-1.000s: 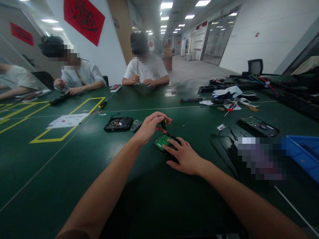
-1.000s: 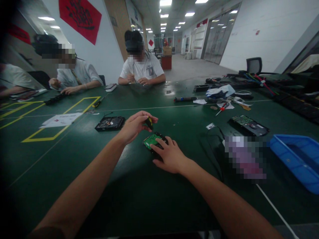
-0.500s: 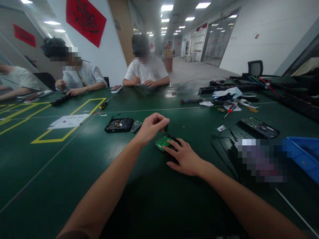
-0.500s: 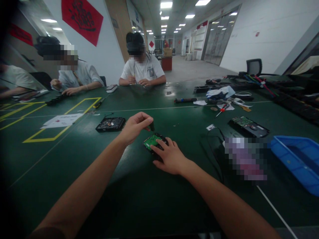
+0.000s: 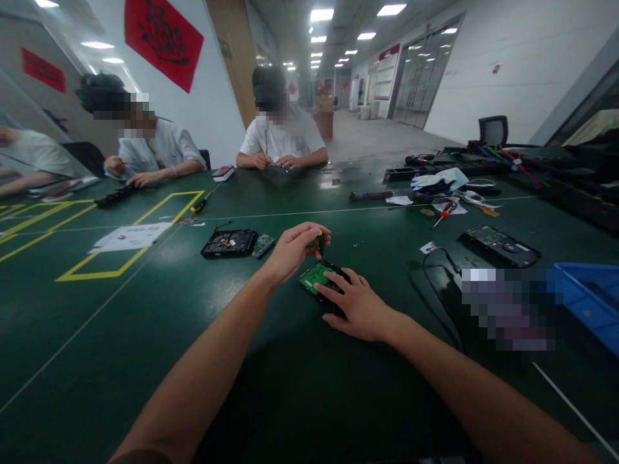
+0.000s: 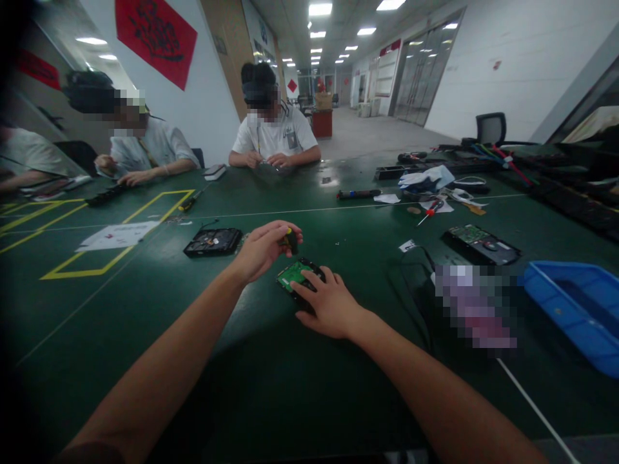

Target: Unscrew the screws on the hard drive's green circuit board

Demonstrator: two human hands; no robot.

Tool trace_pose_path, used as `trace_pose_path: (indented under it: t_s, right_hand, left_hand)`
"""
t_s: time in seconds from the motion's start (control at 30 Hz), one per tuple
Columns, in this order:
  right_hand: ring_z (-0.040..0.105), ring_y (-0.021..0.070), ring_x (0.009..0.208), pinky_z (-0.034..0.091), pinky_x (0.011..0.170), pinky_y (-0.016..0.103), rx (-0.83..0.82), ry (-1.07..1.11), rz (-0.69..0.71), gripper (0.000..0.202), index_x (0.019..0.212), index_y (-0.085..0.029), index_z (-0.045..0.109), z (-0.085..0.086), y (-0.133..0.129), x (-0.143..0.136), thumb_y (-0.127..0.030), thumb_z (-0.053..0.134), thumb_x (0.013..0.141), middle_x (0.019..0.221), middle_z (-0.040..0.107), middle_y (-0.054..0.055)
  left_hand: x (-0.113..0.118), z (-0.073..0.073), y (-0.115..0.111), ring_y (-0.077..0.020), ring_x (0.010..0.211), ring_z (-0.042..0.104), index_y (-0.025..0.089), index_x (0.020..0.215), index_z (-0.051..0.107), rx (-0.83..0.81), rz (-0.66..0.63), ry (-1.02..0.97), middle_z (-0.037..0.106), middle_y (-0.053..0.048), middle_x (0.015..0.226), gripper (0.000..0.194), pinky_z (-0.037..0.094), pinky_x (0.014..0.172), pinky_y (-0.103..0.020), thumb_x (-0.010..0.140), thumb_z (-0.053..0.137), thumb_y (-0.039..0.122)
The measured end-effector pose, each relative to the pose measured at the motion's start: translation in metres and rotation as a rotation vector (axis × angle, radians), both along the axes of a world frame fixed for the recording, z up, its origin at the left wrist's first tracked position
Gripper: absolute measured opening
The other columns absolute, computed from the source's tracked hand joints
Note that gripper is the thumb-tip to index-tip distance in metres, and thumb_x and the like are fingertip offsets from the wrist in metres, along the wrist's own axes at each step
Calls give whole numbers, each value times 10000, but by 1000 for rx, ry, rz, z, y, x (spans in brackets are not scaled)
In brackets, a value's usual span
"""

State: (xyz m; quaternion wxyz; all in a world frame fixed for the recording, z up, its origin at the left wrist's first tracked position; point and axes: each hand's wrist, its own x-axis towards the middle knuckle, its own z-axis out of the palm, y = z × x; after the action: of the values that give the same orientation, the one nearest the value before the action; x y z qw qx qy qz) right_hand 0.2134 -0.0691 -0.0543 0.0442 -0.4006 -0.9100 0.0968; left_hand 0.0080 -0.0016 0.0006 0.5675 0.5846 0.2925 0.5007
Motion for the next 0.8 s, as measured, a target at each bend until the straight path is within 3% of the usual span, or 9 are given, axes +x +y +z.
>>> trace_pose_path:
  t_s: [0.17, 0.53, 0.8]
  right_hand:
    - [206, 474, 1493, 268, 1155, 672, -1, -3, 0, 699, 1614, -375, 341, 2, 0, -1, -596, 536, 980, 1682, 281, 69]
    - [209, 480, 1495, 275, 1149, 685, -31, -2, -11, 709, 1617, -378, 335, 2, 1, -1, -627, 520, 979, 1683, 284, 71]
    - [205, 472, 1498, 270, 1151, 688, -19, -7, -17, 699, 1617, -388, 330, 3, -1, -2, -610, 521, 982, 1684, 286, 66]
  left_hand:
    - [5, -3, -1, -156, 860, 641, 175, 994, 717, 31, -7, 6, 687, -76, 1000, 229, 498, 611, -233, 944, 674, 394]
    - [-1, -15, 12, -130, 704, 639, 162, 932, 609, 43, 268, -3, 689, -55, 906, 353, 514, 529, -222, 863, 783, 461]
    - [4, -9, 4, -141, 758, 654, 178, 1010, 616, 52, 151, 31, 655, -29, 867, 355, 514, 534, -205, 871, 766, 469]
